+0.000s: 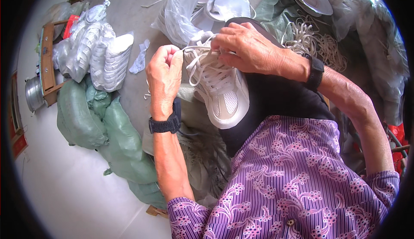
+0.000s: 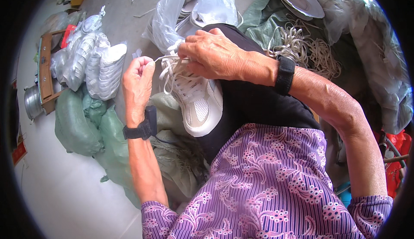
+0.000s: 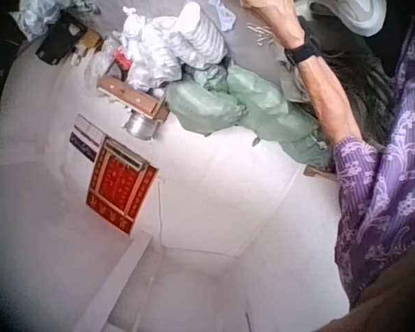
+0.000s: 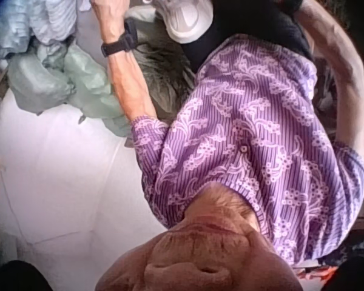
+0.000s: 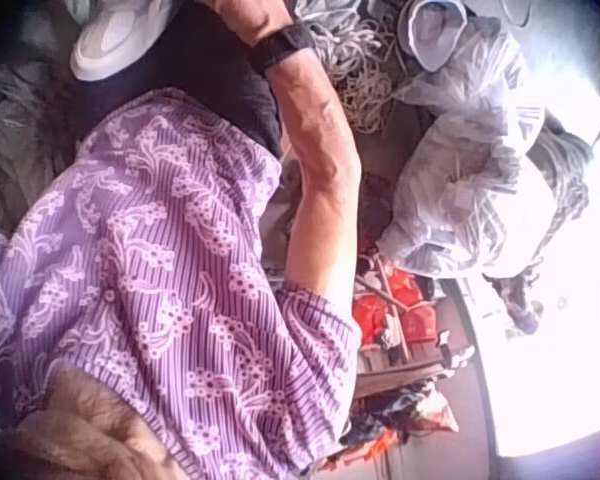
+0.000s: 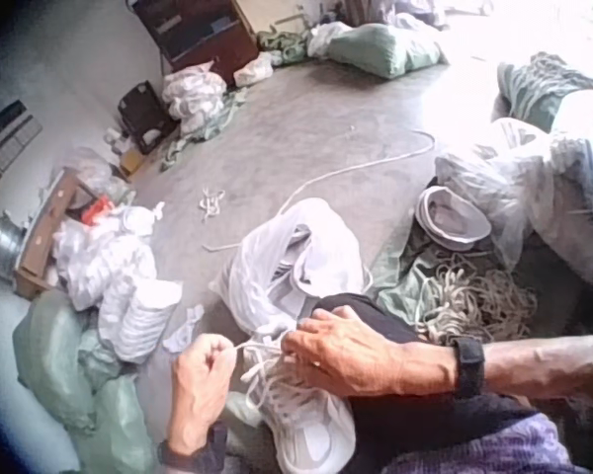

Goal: The recorder is lacing up white sneakers while sitting down in a manufacturing storage area.

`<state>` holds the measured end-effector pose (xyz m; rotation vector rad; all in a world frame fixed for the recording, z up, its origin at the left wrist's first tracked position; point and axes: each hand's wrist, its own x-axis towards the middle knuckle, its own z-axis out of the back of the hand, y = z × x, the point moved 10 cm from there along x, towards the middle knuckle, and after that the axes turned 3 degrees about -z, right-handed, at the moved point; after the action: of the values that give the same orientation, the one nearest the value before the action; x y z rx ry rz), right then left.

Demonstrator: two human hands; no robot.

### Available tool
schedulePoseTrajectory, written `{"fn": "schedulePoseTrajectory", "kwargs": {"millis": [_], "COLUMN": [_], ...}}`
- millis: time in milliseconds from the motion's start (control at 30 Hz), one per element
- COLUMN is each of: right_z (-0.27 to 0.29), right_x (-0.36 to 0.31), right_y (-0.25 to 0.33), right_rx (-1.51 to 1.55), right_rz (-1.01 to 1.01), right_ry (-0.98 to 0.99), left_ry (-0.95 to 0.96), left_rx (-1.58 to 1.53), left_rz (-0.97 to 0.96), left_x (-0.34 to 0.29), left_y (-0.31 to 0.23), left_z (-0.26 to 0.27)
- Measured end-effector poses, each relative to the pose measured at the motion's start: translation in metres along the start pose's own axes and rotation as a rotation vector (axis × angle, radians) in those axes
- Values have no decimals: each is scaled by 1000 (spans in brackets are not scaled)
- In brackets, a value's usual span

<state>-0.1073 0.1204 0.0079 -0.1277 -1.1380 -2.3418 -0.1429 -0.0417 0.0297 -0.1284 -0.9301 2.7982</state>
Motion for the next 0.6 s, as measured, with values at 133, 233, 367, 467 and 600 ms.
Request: {"fn": "schedulePoseTrajectory", "kwargs": {"millis": [133, 233, 367, 467, 600], "right_z": [0, -6, -2, 3, 13], "right_x": [5, 7, 7, 2, -6], "right_y": [-9, -7, 4, -6, -21], "right_rx": [56, 69, 36, 108, 187], "right_rz": [-73, -65, 33, 67, 44], "right_ry": [-15, 58, 92, 130, 116], "left_ry": [14, 91, 97, 131, 84], "left_rx": [-224, -287, -294, -347, -438], "left_rz": [81, 37, -142, -62, -63], "left_x": [-14, -22, -25, -27, -31], "left_y": [16, 5, -7, 1, 6], "left_z": [-12, -23, -25, -29, -27]}}
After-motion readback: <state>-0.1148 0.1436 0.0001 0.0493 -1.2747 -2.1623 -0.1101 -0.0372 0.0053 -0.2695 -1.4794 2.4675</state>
